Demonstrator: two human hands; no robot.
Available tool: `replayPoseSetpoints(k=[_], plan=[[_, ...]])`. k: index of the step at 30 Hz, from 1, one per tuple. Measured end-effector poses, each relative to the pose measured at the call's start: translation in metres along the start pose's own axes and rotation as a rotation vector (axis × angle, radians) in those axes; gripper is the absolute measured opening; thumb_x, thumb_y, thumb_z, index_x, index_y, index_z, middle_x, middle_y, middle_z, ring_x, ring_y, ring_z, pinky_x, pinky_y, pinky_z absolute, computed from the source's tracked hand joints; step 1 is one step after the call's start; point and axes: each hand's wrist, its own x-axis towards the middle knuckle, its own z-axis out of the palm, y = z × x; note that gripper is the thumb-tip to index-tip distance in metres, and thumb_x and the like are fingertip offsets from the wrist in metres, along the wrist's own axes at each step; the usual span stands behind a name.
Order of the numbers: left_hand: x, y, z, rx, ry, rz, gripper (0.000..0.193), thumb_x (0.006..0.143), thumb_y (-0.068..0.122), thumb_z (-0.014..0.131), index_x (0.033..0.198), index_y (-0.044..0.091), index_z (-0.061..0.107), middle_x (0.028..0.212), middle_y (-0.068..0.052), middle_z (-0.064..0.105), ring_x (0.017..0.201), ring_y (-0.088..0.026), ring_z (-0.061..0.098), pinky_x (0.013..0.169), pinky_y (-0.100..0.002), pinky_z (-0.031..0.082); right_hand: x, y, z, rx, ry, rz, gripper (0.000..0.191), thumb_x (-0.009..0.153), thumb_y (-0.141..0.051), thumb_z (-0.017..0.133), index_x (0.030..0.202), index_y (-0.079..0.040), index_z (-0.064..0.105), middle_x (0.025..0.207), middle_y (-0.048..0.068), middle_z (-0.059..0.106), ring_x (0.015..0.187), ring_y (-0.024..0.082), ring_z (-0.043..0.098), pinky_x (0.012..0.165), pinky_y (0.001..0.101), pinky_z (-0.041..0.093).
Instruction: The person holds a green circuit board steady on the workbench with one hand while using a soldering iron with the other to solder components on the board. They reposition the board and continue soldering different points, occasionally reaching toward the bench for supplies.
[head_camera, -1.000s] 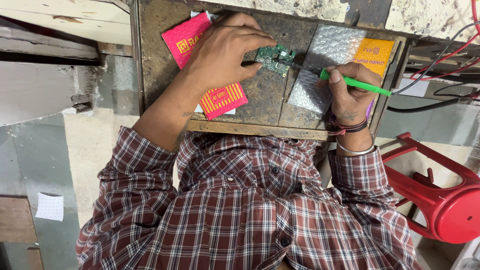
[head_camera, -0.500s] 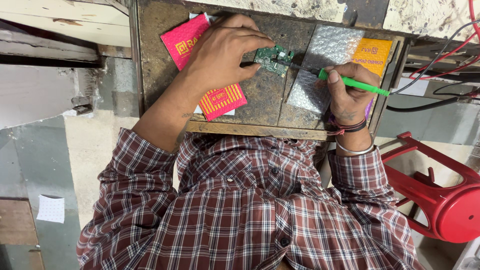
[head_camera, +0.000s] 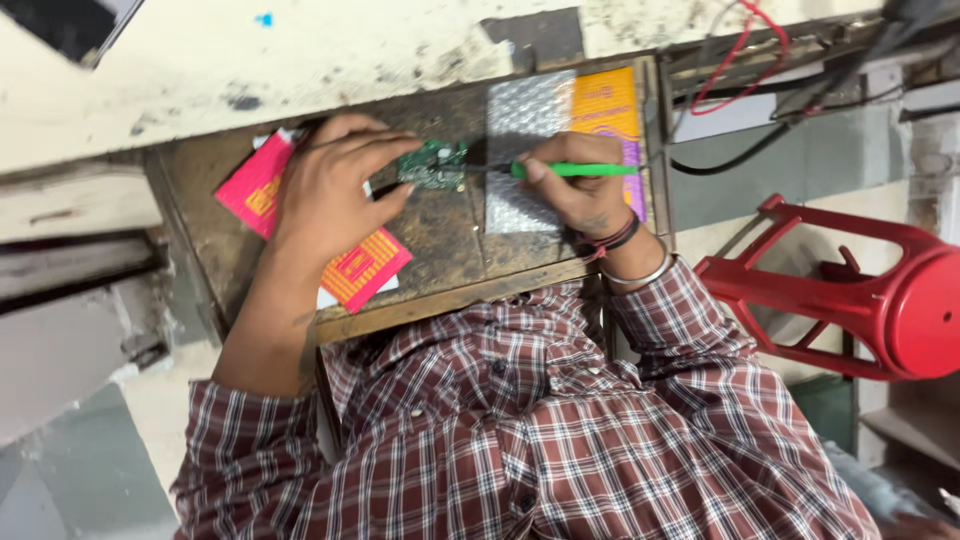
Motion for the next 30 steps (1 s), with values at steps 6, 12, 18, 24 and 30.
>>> replayPoseSetpoints(k=[6, 12, 18, 24, 30], plan=[[0.000, 0.009, 0.001, -0.023, 0.010, 0.009, 0.044, 0.079, 0.013, 0.083, 0.122, 0.012, 0.075, 0.124, -0.004, 0.075, 0.120, -0.025, 0.065, 0.101, -0.039, 0.054, -0.001, -0.004, -0.003, -0.026, -0.002, 0.009, 0.010, 0.100, -0.008, 0.072, 0.094, 0.000, 0.073, 0.082, 0.009, 0.074, 0.070, 0.015, 0.073, 0.063, 0.0271, 0.056], [0.001, 0.018, 0.001, 0.001, 0.011, 0.011, 0.046, 0.078, 0.013, 0.084, 0.123, 0.011, 0.075, 0.124, -0.005, 0.075, 0.119, -0.026, 0.065, 0.100, -0.039, 0.054, -0.006, 0.001, -0.006, -0.062, -0.013, -0.042, 0.011, 0.100, -0.009, 0.072, 0.094, 0.001, 0.073, 0.089, 0.011, 0.077, 0.078, 0.017, 0.075, 0.070, 0.0292, 0.058], [0.002, 0.022, 0.004, 0.032, 0.009, 0.024, 0.046, 0.078, 0.013, 0.084, 0.122, 0.012, 0.075, 0.124, -0.005, 0.074, 0.119, -0.027, 0.064, 0.100, -0.040, 0.053, -0.009, 0.003, -0.009, -0.060, -0.020, -0.062, 0.011, 0.099, -0.010, 0.072, 0.096, 0.001, 0.074, 0.089, 0.010, 0.076, 0.080, 0.017, 0.074, 0.070, 0.0299, 0.057], [0.002, 0.022, 0.007, 0.059, 0.002, 0.008, 0.045, 0.079, 0.014, 0.084, 0.123, 0.014, 0.075, 0.126, -0.003, 0.075, 0.119, -0.026, 0.064, 0.101, -0.039, 0.053, -0.010, 0.003, -0.011, -0.079, -0.015, -0.049, 0.012, 0.098, -0.011, 0.073, 0.094, 0.000, 0.074, 0.086, 0.009, 0.075, 0.077, 0.017, 0.073, 0.067, 0.0294, 0.056], [0.002, 0.021, 0.007, 0.044, 0.007, 0.007, 0.046, 0.078, 0.014, 0.085, 0.123, 0.014, 0.076, 0.124, -0.004, 0.075, 0.119, -0.026, 0.064, 0.100, -0.039, 0.053, -0.010, 0.003, -0.012, -0.060, -0.019, -0.036, 0.013, 0.099, -0.011, 0.073, 0.095, 0.001, 0.074, 0.087, 0.010, 0.075, 0.077, 0.017, 0.072, 0.068, 0.0298, 0.056]])
